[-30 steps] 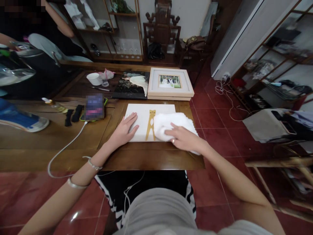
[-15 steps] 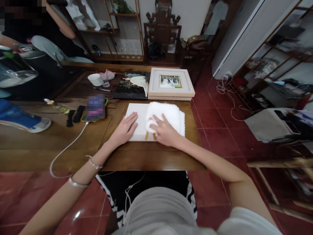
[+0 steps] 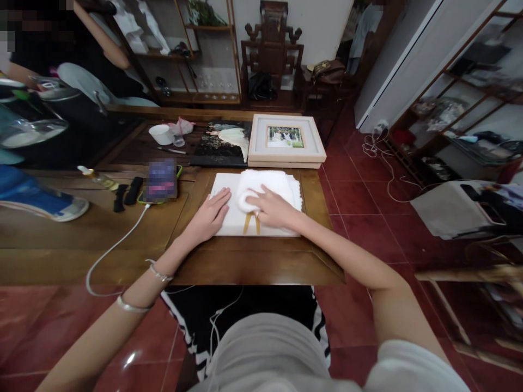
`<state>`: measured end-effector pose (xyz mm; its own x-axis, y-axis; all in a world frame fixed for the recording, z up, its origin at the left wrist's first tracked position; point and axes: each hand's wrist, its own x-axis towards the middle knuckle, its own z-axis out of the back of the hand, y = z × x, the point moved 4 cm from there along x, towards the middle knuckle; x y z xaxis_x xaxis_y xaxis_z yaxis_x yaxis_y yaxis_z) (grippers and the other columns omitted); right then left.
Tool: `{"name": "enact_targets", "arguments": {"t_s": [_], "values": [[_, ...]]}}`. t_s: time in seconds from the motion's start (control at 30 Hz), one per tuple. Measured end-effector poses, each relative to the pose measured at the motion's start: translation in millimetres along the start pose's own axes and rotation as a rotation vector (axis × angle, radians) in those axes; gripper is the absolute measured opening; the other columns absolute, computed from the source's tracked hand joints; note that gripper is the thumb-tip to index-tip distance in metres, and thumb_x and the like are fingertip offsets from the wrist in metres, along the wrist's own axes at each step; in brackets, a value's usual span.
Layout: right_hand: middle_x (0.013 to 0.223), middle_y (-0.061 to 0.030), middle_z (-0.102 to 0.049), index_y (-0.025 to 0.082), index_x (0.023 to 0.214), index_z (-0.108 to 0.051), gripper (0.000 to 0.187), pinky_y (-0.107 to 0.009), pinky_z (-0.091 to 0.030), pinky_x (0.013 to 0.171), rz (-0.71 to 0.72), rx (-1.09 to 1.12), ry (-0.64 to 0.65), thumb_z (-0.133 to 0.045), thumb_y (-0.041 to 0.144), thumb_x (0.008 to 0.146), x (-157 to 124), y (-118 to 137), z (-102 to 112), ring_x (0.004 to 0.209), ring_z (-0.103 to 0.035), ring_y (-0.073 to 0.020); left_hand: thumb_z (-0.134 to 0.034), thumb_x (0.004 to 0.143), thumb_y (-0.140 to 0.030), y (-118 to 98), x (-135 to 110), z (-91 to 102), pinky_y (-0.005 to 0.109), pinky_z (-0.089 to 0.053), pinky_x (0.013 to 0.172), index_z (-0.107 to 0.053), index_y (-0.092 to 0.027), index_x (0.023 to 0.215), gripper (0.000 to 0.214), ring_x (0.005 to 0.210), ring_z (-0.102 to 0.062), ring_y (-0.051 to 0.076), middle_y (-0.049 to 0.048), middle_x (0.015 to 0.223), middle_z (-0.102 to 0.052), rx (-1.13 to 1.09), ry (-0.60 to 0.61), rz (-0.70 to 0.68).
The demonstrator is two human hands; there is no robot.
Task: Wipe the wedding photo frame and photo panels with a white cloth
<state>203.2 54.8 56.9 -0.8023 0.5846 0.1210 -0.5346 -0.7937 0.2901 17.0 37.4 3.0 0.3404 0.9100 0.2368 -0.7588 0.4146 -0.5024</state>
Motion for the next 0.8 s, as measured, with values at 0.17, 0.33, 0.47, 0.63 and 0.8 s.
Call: {"name": "enact_targets", "arguments": {"t_s": [0.17,0.33,0.47,0.63,0.8], "values": [[0.125,-0.0207,-0.061,0.013,0.104,-0.057,0.031,-0.058,-0.027,0.110,-0.052,-0.078,-0.035,-0.041,0.005,0.079,20,-10,-10,0.133,-0.043,-0.0312,-0.028,0.098,-0.029,1,0,-0.6,0.057,-0.021,0.116,-0.045,-0.013,0.140,0.048,0.142,-0.032,0.027,0.0158,0.150,-0.041,-0.012,-0.008,-0.002],[0.146,-0.0270,-0.041,0.009,0.110,-0.057,0.040,-0.067,-0.017,0.111,0.019,-0.097,0.037,-0.044,0.000,0.073,-15,41,-26,0.143,-0.025,-0.0356,-0.028,0.099,-0.029,2,1,-1.8,0.056,-0.022,0.116,-0.047,-0.013,0.139,0.047,0.141,-0.034,0.027,0.0155,0.148,-0.043,-0.009,-0.028,-0.004],[0.147,-0.0251,-0.041,0.010,0.108,-0.058,0.036,-0.067,-0.018,0.112,0.103,-0.022,0.153,-0.048,0.003,0.074,-46,80,-22,0.144,-0.022,-0.0364,-0.027,0.098,-0.025,1,1,-0.9,0.054,-0.023,0.116,-0.047,-0.013,0.138,0.047,0.142,-0.033,0.025,0.0142,0.149,-0.043,0.008,-0.015,0.006],[0.135,-0.0162,-0.055,0.017,0.105,-0.056,0.032,-0.052,-0.024,0.117,0.095,0.082,0.200,-0.045,0.004,0.078,-43,72,-8,0.142,-0.031,-0.0247,-0.028,0.097,-0.022,1,1,-0.3,0.055,-0.022,0.116,-0.046,-0.011,0.139,0.047,0.142,-0.033,0.026,0.0149,0.149,-0.041,0.019,0.000,0.003],[0.119,-0.0125,-0.064,0.018,0.096,-0.054,0.025,-0.053,-0.029,0.111,-0.057,0.040,0.052,-0.041,0.004,0.080,0,16,-1,0.123,-0.053,-0.0284,-0.029,0.098,-0.026,3,1,-2.2,0.056,-0.022,0.116,-0.046,-0.012,0.139,0.047,0.142,-0.033,0.027,0.0146,0.149,-0.042,0.007,-0.019,0.007]]}}
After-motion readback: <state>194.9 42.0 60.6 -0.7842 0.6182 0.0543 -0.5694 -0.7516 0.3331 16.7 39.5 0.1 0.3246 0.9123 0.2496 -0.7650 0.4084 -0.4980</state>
